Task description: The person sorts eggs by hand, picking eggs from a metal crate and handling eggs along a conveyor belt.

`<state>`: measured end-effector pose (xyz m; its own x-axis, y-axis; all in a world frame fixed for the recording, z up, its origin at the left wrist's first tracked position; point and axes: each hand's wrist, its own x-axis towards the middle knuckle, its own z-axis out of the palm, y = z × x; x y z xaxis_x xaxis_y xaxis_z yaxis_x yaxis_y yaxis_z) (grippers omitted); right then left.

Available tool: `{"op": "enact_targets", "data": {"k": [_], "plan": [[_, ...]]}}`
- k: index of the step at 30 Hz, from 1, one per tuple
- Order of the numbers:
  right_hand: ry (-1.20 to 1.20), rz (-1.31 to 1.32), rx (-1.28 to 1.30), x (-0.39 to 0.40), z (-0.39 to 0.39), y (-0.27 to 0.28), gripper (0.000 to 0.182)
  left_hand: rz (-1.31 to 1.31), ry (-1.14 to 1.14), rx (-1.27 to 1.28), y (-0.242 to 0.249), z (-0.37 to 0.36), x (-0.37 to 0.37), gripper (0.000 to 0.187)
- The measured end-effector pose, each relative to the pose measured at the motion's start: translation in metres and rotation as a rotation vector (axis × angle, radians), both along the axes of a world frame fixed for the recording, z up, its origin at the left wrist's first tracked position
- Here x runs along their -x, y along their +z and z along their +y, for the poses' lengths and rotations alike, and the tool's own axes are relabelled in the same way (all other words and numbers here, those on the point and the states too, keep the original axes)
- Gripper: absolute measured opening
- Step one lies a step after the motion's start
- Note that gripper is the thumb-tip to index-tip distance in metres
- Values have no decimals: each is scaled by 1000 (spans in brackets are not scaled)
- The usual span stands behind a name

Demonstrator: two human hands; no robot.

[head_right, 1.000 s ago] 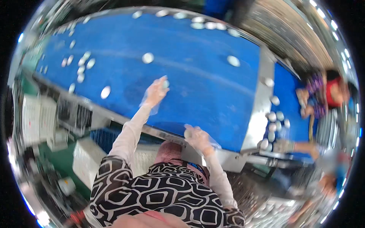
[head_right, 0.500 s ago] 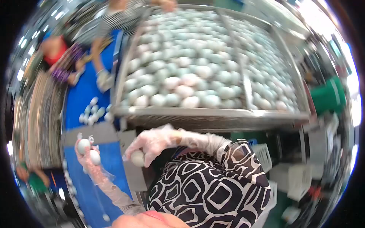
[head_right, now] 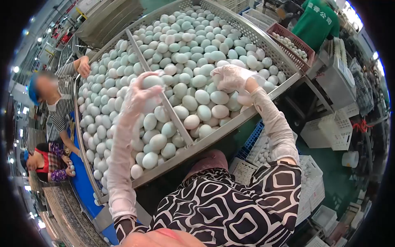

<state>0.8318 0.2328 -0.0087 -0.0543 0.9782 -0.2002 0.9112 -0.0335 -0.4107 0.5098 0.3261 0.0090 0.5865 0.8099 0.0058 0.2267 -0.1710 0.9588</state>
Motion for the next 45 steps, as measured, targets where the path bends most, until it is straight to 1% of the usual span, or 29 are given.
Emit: {"op": "enact_targets", "data": {"k": [2, 4, 6, 7, 8, 10, 11, 12, 14, 16, 17, 20, 21, 22, 23, 24, 25, 26, 29, 31, 33, 34, 35, 37, 38, 40, 41, 44, 45], "plan": [[13, 79, 34, -10, -4, -6, 65, 31, -28, 95, -11, 11, -39, 49], [37, 80, 31, -16, -6, -13, 67, 64, -48, 90, -30, 32, -66, 49], [72, 2, -10, -17, -3, -22, 66, 122, -52, 70, -40, 48, -89, 49], [51, -8, 67, -14, -6, -11, 66, 161, -45, 56, -42, 53, -101, 49], [26, 17, 69, -14, -8, -9, 66, 203, -37, 44, -47, 60, -110, 49], [103, 44, 9, -20, -7, -22, 56, 240, -41, -5, -67, 79, -127, 50], [104, 38, 3, -22, -13, -21, 53, 259, -50, -31, -75, 85, -134, 51], [106, 32, -3, -22, -21, -5, 49, 279, -59, -57, -81, 90, -144, 52], [76, -19, -35, -21, -32, 0, 44, 315, -75, -116, -89, 99, -165, 54], [27, -86, -45, -26, -39, -12, 42, 350, -97, -176, -97, 103, -186, 56], [12, -112, -33, -30, -39, -19, 41, 420, -100, -205, -102, 102, -197, 61], [-73, 105, -414, -35, -63, -34, 39, 442, -142, -381, -113, 111, -215, 63], [-168, 112, -410, -37, -67, -37, 41, 446, -167, -435, -119, 111, -221, 64], [-226, 181, -446, -39, -74, -35, 42, 466, -157, -481, -111, 105, -220, 61], [-284, 249, -485, -41, -80, -32, 42, 450, -171, -512, -131, 117, -224, 64], [-342, 317, -528, -43, -86, -31, 43, 435, -184, -543, -134, 118, -228, 66], [-347, 303, -610, -52, -89, -37, 44, 471, -243, -570, -138, 118, -226, 63], [-449, 444, -610, -56, -96, -33, 42, 506, -299, -596, -108, 99, -218, 60], [-682, 754, -822, -72, -98, -56, 35, 536, -459, -668, -91, 74, -203, 58], [-739, 863, -844, -84, -97, -64, 35, 489, -516, -719, -84, 60, -194, 53], [-758, 945, -884, -86, -97, -63, 35, 505, -521, -960, -76, 38, -196, 47], [-780, 901, -877, -86, -97, -63, 35, 517, -509, -1089, -74, 28, -198, 44], [-791, 865, -869, -85, -98, -64, 35, 475, -540, -1101, -83, 19, -200, 38], [-792, 804, -849, -83, -96, -66, 35, 439, -668, -948, -83, 2, -198, 40], [-775, 792, -844, -84, -95, -68, 34, 424, -630, -1003, -87, -16, -198, 42], [-750, 752, -835, -88, -95, -73, 34, 630, -685, -613, -58, -42, -193, 53], [-747, 704, -806, -91, -94, -75, 35, 568, -704, -541, -57, -51, -184, 63], [-735, 641, -779, -85, -94, -70, 35, 321, -697, -792, -69, -64, -159, 58], [-728, 631, -761, -82, -94, -68, 34, 306, -729, -768, -62, -62, -150, 57]]}}
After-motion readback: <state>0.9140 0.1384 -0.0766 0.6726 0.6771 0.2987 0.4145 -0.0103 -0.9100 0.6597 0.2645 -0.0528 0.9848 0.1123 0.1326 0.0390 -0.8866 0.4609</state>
